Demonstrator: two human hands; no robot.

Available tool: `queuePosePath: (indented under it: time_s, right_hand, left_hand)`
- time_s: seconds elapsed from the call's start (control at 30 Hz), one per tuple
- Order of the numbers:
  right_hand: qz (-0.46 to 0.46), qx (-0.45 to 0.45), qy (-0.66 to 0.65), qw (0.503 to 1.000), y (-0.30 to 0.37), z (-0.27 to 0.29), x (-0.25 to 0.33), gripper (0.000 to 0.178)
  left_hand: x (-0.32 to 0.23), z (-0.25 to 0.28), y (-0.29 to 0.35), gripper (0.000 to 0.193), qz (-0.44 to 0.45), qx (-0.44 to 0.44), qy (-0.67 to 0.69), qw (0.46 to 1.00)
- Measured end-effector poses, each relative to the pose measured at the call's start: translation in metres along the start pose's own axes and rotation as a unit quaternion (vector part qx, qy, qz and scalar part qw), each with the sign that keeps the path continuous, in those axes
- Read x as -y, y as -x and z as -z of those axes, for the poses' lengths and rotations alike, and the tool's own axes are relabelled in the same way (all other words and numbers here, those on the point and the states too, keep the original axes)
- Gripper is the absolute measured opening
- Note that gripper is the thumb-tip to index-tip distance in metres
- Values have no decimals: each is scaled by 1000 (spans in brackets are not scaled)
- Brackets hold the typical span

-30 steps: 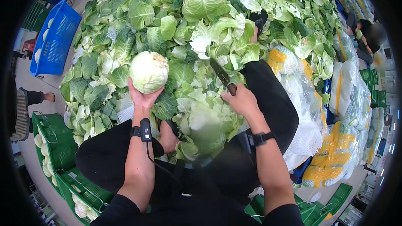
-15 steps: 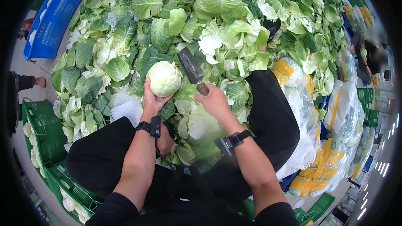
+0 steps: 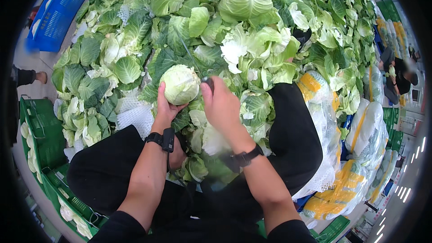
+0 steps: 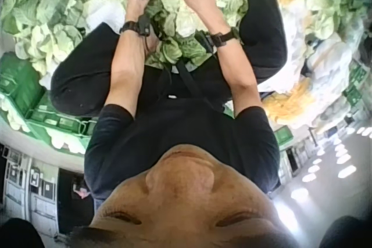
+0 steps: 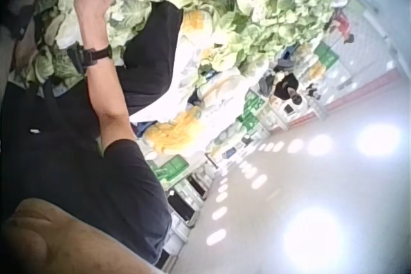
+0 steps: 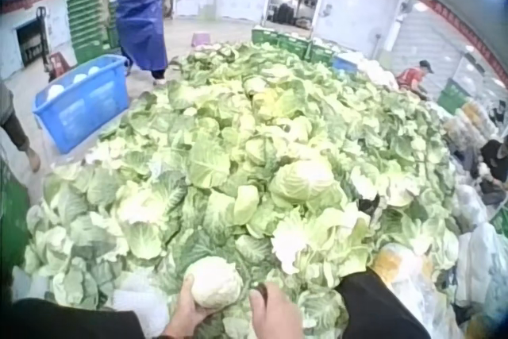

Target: The recorder uses a knife to trim outer leaves from cabbages and packs them into crates or bags.

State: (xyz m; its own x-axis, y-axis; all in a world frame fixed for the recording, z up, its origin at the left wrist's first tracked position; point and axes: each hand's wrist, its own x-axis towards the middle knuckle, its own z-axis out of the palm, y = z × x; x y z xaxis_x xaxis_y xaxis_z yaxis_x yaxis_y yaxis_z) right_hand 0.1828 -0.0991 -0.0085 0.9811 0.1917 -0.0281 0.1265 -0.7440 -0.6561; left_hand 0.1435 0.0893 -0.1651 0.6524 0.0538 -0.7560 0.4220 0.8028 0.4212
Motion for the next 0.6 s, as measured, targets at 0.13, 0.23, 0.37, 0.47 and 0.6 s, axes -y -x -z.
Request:
queuePosePath:
  time_s: [0.13,0.23,0.37,0.47,0.6]
  right_hand:
    - [-31,-91,-167,981,24,-20,-12,30]
    - [-208,179,57,960,40,-63,-119,41]
    - [-173,184,39,967,32,-59,-100,46]
    - [-193,164,64,965,39,-52,-120,43]
    - [-185,159,84,966,57,-30,-118,41]
  left_hand:
    - [2,-3,-7,82,7,-22,8,1000]
    - [15,-11,-9,78,13,38,36,999]
    - [10,16,5,82,-1,22,14,1000]
    - [-1,-4,2,80,6,34,41,999]
    - [-17,7,40,84,5,175,198,965]
